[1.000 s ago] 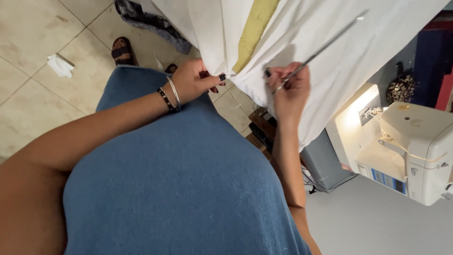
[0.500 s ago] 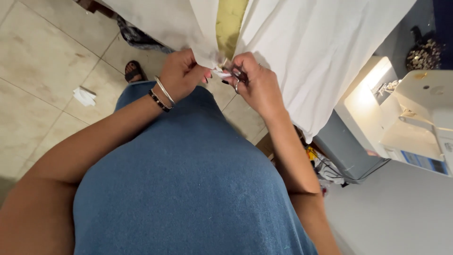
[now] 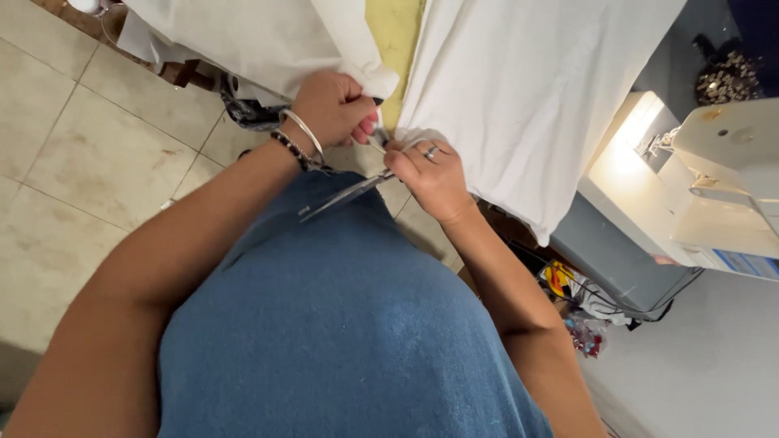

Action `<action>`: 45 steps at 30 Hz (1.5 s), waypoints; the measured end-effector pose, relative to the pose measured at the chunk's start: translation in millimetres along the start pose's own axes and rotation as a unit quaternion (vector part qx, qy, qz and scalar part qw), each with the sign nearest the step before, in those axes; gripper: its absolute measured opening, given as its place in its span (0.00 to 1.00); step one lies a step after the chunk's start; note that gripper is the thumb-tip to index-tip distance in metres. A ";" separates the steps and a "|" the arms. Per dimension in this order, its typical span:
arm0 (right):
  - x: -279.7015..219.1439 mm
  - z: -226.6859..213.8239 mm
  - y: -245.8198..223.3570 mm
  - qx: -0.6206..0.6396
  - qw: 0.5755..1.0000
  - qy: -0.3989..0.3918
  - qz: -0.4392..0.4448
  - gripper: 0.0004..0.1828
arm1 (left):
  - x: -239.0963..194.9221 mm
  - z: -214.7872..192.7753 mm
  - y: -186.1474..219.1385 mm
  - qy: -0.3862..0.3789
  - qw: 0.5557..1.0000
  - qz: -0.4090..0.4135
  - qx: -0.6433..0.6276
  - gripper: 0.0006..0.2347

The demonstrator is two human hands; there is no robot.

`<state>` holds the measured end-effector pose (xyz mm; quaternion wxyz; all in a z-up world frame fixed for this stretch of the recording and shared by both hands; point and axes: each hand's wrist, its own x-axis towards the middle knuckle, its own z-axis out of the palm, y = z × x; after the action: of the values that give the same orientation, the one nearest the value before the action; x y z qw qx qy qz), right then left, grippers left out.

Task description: Cutting a long piece of white fabric with scissors along a marked line on a work table.

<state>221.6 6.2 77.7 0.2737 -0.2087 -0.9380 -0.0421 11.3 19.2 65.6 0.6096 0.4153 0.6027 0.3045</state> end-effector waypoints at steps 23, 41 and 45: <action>-3.3 5.2 0.4 -0.066 0.997 0.045 0.012 0.12 | 22.1 -6.3 -21.6 -0.020 0.611 0.499 0.614 0.01; -11.0 19.1 -0.3 -0.067 0.997 0.028 0.016 0.10 | 44.2 1.1 -9.2 -0.194 0.738 0.195 0.616 0.07; -7.8 12.8 -6.6 -0.082 0.996 -0.004 0.037 0.12 | 65.6 -17.8 -34.9 -0.175 0.820 0.309 0.449 0.08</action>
<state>218.5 -0.2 63.0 0.2537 -0.2647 -0.9241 -0.1077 -5.1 62.5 4.8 0.3248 0.8537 0.3959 0.0946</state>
